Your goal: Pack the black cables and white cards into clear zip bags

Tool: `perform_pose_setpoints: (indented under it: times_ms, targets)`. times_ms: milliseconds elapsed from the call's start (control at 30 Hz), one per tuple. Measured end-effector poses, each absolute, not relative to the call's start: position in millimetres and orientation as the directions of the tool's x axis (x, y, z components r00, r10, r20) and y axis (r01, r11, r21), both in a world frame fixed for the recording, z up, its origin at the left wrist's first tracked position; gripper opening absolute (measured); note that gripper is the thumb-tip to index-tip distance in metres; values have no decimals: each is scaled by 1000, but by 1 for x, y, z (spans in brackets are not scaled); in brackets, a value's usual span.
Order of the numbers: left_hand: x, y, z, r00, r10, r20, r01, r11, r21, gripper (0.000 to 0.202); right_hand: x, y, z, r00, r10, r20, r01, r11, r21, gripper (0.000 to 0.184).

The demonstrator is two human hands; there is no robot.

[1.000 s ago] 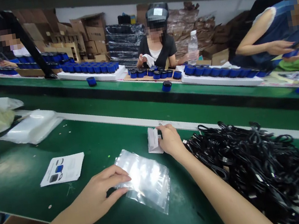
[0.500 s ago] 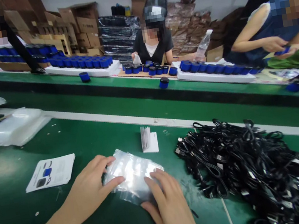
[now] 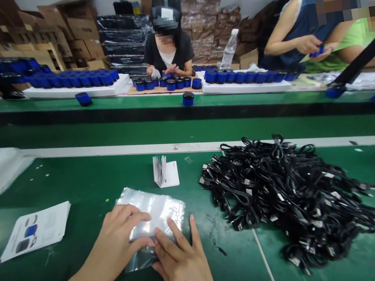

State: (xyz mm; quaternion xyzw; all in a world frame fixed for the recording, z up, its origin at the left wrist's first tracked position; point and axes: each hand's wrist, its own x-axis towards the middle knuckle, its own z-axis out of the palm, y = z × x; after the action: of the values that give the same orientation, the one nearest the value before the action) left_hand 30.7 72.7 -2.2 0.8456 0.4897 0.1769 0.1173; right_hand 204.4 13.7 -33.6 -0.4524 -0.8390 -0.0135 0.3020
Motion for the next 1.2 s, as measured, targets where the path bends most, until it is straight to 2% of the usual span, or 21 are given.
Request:
perform_pose_setpoints:
  times_ms: [100, 200, 333, 467, 600, 700, 767, 833, 900, 967, 1067, 1200]
  targets:
    - [28, 73, 1, 462, 863, 203, 786, -505, 357, 6, 204, 11, -34, -275, 819, 503, 781, 496, -379, 23]
    - [28, 75, 2, 467, 856, 223, 786, -517, 340, 8, 212, 12, -34, -175, 874, 454, 825, 381, -416, 33]
    - [28, 81, 0, 454, 863, 222, 788, -505, 353, 5, 220, 24, -39, -205, 893, 401, 878, 349, -328, 44]
    - [25, 90, 1, 407, 878, 250, 801, -475, 364, 27, 217, 38, -34, -122, 915, 385, 876, 282, -391, 57]
    - [20, 94, 6, 413, 865, 285, 788, -496, 366, 10, 215, 42, -26, -6, 914, 405, 855, 215, -471, 60]
    - [16, 95, 8, 408, 862, 300, 787, -499, 363, 20, 216, 40, -26, 16, 930, 367, 815, 201, -544, 55]
    - [14, 95, 8, 396, 868, 299, 795, -487, 360, 20, 216, 40, -27, 25, 937, 348, 785, 197, -587, 45]
    - [14, 96, 8, 387, 875, 291, 806, -475, 354, 21, 215, 41, -27, 45, 929, 368, 768, 203, -608, 35]
    - [15, 96, 8, 385, 880, 280, 813, -466, 348, 22, 214, 44, -23, 69, 920, 386, 749, 208, -630, 34]
    - [16, 96, 8, 389, 881, 270, 817, -465, 340, 22, 212, 48, -16, 83, 943, 324, 716, 169, -677, 28]
    - [17, 97, 9, 407, 873, 268, 815, -479, 325, 22, 211, 55, -5, 69, 984, 162, 668, 75, -740, 4]
    - [12, 101, 14, 367, 867, 338, 832, -468, 297, 24, 214, 65, -3, 69, 995, 76, 630, 16, -776, 10]
